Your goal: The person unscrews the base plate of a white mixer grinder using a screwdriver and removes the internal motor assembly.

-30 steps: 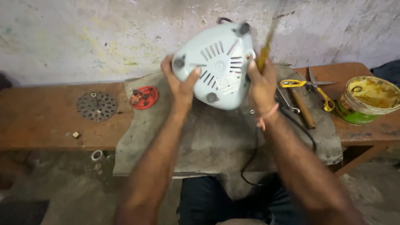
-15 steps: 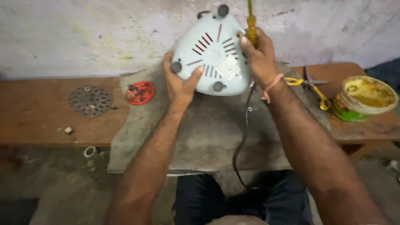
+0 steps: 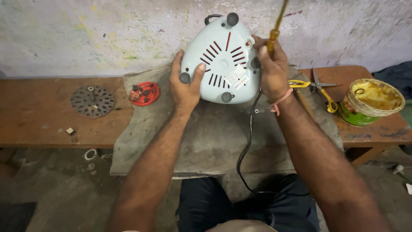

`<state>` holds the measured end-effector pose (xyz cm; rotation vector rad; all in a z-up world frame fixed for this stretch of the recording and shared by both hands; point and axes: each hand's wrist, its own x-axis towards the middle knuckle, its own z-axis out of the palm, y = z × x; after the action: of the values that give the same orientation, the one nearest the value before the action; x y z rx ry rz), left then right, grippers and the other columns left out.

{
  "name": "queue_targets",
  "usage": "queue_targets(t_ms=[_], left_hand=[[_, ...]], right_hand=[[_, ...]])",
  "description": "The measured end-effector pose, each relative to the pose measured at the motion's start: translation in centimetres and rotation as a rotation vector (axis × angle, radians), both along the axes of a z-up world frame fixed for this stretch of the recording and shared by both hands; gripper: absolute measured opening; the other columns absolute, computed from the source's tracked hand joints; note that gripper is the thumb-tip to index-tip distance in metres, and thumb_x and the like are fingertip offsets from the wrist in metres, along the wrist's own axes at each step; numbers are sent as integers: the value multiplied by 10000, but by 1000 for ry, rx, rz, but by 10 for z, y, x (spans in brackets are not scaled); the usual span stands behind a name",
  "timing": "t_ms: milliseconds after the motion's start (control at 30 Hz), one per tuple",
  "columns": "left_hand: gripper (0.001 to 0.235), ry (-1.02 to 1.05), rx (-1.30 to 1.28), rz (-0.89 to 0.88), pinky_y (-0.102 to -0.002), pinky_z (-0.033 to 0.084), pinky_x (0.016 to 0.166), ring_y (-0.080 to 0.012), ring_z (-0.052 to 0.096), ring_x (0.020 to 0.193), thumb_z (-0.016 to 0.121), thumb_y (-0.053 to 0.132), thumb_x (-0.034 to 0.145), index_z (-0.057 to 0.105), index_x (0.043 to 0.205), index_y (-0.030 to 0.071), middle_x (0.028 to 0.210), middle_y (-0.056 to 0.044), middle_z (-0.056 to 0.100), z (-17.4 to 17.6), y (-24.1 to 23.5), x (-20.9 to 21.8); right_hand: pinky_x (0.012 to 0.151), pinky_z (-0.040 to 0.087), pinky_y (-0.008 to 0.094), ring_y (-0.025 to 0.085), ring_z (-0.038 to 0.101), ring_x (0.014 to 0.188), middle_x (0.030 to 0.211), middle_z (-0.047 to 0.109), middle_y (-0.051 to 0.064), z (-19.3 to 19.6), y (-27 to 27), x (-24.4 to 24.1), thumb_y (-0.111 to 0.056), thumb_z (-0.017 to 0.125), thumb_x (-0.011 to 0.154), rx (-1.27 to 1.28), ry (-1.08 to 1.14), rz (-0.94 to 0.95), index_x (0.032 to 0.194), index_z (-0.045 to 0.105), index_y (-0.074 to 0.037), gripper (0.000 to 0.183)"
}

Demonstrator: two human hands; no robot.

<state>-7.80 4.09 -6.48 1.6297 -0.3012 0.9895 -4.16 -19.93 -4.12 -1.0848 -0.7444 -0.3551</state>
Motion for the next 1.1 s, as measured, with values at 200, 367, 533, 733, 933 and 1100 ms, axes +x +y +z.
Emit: queue_targets(t_ms=[200,367,533,733,933,1100], left_hand=[[550,3,-121,139,-387,532,1050,-283,669,1209,730,302,995,592,1362,-84,1312,-232,687,3,-5,7],[554,26,-232,152,-380,577,938,-272,694,1068,771,283,931,618,1320,-81,1223,-223,722,20,-15,18],[567,-139,-103,213,-392,552,1038,-275,682,1182,829,235,940,591,1346,-81,1295,-214,687,29,-30,1],[494,19,141,331,-385,556,981,-271,709,1092,889,208,813,708,1209,-25,1177,-163,747,55,0,22],[461,57,17,72,-329,576,847,-182,662,910,861,208,847,717,1217,-26,1028,-115,751,61,47,41],[475,74,8,155,-319,575,843,-168,679,900,868,220,827,714,1204,-24,1016,-102,757,59,47,43]], right_hand=[[1118,464,371,202,589,1257,1439,615,140,-9,0,9,-233,560,1117,44,70,26,1303,601,-45,268],[1092,468,379,199,579,1184,1321,638,129,-4,-7,13,-225,580,1135,71,127,-2,1316,607,4,293],[1101,495,410,229,626,1180,1243,663,109,-6,-12,19,-247,578,1069,215,198,136,1261,597,-19,298],[1014,511,405,215,630,1076,1152,675,102,-30,19,29,-250,563,1077,310,285,139,1192,615,-18,264],[819,427,300,145,494,910,1029,588,49,-16,28,21,-197,594,1106,-91,267,-176,1230,670,-22,228],[961,522,307,162,614,1087,1171,663,77,14,26,-21,-158,577,1074,-84,-54,-481,1233,628,-10,223]])
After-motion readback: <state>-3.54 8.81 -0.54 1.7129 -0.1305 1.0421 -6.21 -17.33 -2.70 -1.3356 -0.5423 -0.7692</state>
